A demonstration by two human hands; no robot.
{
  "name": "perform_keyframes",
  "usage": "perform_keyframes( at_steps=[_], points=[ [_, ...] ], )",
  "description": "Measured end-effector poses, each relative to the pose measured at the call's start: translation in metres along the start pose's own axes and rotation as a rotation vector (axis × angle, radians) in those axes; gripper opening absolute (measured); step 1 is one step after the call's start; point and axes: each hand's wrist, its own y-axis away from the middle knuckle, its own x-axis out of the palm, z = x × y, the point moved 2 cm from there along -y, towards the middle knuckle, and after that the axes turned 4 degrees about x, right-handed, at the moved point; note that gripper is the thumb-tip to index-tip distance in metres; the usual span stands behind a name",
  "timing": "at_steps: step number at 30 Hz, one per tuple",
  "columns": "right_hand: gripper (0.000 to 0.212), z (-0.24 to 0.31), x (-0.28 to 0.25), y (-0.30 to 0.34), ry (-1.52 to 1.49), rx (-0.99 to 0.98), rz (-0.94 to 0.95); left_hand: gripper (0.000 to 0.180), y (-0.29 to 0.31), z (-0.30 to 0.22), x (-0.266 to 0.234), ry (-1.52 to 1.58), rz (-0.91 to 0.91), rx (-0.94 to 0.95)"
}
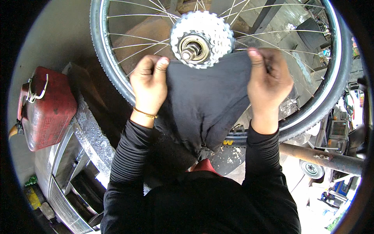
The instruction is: The person scrubs the bicycle wheel's cassette and hub with a green brush, then wipes the area with a dark cloth. The person lifts the wheel and rotates it to access different sections while continuing to clean.
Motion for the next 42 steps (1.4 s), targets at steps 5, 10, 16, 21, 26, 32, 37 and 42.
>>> perform_keyframes(
  at_steps=[5, 10, 16, 21, 26, 32, 37, 42],
  points=[
    [0.012, 0.003, -0.004, -0.003, -0.042, 0.02, 0.037, 0.019, 0.004, 0.001, 0.004, 0.051, 0.009, -0.002],
    [0.016, 0.004, -0.012, 0.006, 0.012, 0.014, 0.129, 0.02, 0.017, -0.001, 0.002, 0.031, 0.028, -0.053],
    [0.015, 0.011, -0.022, 0.006, 0.02, 0.058, 0.193, 0.02, 0.05, -0.011, 0.007, 0.088, 0.047, -0.178],
    [0.014, 0.022, -0.019, -0.024, 0.062, -0.14, 0.171, 0.013, 0.066, -0.033, 0.021, 0.344, 0.005, -0.289],
    [0.014, 0.028, -0.008, -0.052, 0.198, -0.355, 0.34, 0.011, 0.077, -0.04, 0.041, 0.291, 0.094, -0.273],
    [0.015, 0.04, 0.001, -0.063, 0.266, -0.486, 0.421, 0.012, 0.083, -0.04, 0.049, 0.373, 0.067, -0.343],
    [0.015, 0.037, 0.013, -0.068, 0.299, -0.578, 0.468, 0.013, 0.083, -0.039, 0.056, 0.371, 0.102, -0.374],
    [0.015, 0.035, 0.007, -0.071, 0.295, -0.558, 0.496, 0.015, 0.083, -0.049, 0.063, 0.337, 0.162, -0.356]
  ],
)
